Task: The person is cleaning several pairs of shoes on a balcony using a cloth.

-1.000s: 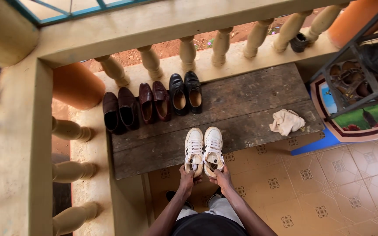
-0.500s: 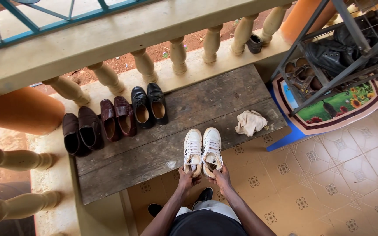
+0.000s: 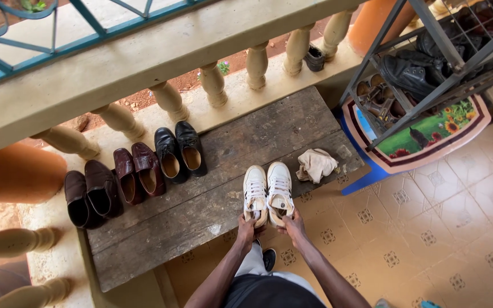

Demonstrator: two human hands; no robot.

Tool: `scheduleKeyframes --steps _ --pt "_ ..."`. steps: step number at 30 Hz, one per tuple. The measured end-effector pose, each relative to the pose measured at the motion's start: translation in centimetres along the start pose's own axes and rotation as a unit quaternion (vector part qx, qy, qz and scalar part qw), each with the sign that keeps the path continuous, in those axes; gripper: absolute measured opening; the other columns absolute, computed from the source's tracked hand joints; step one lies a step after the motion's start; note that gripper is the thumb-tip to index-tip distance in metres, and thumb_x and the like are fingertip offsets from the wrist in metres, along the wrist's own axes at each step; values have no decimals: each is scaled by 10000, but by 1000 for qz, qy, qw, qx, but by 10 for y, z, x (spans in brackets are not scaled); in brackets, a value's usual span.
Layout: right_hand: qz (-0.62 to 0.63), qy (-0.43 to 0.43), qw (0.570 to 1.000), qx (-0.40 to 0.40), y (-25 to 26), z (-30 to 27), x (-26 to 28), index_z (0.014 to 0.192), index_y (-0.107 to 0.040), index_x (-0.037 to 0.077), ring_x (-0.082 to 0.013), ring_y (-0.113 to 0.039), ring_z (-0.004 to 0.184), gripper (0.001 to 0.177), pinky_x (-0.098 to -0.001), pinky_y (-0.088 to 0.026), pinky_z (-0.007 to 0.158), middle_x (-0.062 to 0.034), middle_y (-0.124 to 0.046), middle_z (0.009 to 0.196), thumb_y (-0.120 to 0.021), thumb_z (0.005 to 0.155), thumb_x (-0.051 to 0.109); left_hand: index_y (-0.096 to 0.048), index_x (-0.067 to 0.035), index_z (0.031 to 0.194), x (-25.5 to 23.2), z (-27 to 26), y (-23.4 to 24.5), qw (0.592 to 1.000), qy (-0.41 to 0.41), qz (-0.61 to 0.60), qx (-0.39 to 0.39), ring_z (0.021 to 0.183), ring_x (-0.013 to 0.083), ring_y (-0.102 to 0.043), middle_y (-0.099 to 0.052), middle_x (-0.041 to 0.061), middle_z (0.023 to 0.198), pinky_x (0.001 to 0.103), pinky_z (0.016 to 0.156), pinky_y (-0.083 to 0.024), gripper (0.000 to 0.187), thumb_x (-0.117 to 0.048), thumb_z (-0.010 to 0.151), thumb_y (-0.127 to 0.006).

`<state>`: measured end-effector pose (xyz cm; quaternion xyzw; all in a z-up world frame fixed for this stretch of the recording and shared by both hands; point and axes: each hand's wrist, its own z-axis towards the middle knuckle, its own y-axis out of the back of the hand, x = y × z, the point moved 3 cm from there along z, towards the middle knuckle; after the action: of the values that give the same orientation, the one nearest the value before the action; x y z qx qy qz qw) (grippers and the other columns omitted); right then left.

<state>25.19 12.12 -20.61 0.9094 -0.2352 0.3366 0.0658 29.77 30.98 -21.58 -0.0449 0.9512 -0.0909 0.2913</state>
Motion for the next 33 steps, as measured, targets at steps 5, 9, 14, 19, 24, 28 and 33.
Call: scheduleKeyframes --steps 5,9,14,19,24,28,33 --pt "-5 2 1000 -20 9 26 11 1559 -341 207 -232 -742 761 686 -337 -619 614 -142 -733 1153 -541 916 78 -254 -165 1467 -5 28 -7 999 -9 38 8 801 237 -732 -678 161 1148 383 657 -576 549 -120 975 -496" --pt "-24 7 999 -31 12 47 19 1528 -408 188 -225 -752 760 647 -335 -617 614 -140 -730 1150 -581 910 104 -298 -160 1437 -10 39 -10 999 -12 45 3 792 256 -715 -678 144 1127 391 649 -553 535 -129 970 -557" --pt "-27 -13 999 -35 19 69 7 1528 -419 203 -233 -739 767 673 -349 -622 613 -123 -724 1150 -575 887 71 -303 -217 1416 -8 44 -19 1000 12 -4 23 819 255 -722 -666 140 1155 398 691 -581 507 -126 967 -521" --pt "-64 -21 998 -11 22 86 26 1523 -427 233 -231 -734 791 669 -352 -622 626 -88 -708 1170 -570 889 76 -273 -207 1418 3 60 -32 998 29 -53 19 863 257 -729 -657 160 1213 423 734 -583 481 -142 993 -488" --pt "-95 -23 995 23 32 109 38 1532 -421 250 -229 -736 796 664 -359 -627 634 -113 -721 1183 -542 906 64 -263 -171 1439 15 77 -50 993 10 -116 29 940 306 -719 -618 182 1276 526 879 -614 503 -127 1001 -506" --pt "-99 -21 992 73 49 137 40 1509 -432 230 -242 -740 808 636 -352 -616 627 -101 -718 1202 -547 906 66 -216 -231 1439 32 86 -60 992 17 -121 -15 990 305 -706 -613 181 1305 510 911 -574 536 -120 1009 -516" --pt "-176 -1 981 83 71 150 44 1506 -440 225 -194 -729 891 634 -344 -615 631 -62 -704 1215 -562 905 65 -286 -235 1431 49 94 -71 989 -31 -134 -46 1032 259 -684 -588 97 1344 497 917 -580 537 -111 976 -543"
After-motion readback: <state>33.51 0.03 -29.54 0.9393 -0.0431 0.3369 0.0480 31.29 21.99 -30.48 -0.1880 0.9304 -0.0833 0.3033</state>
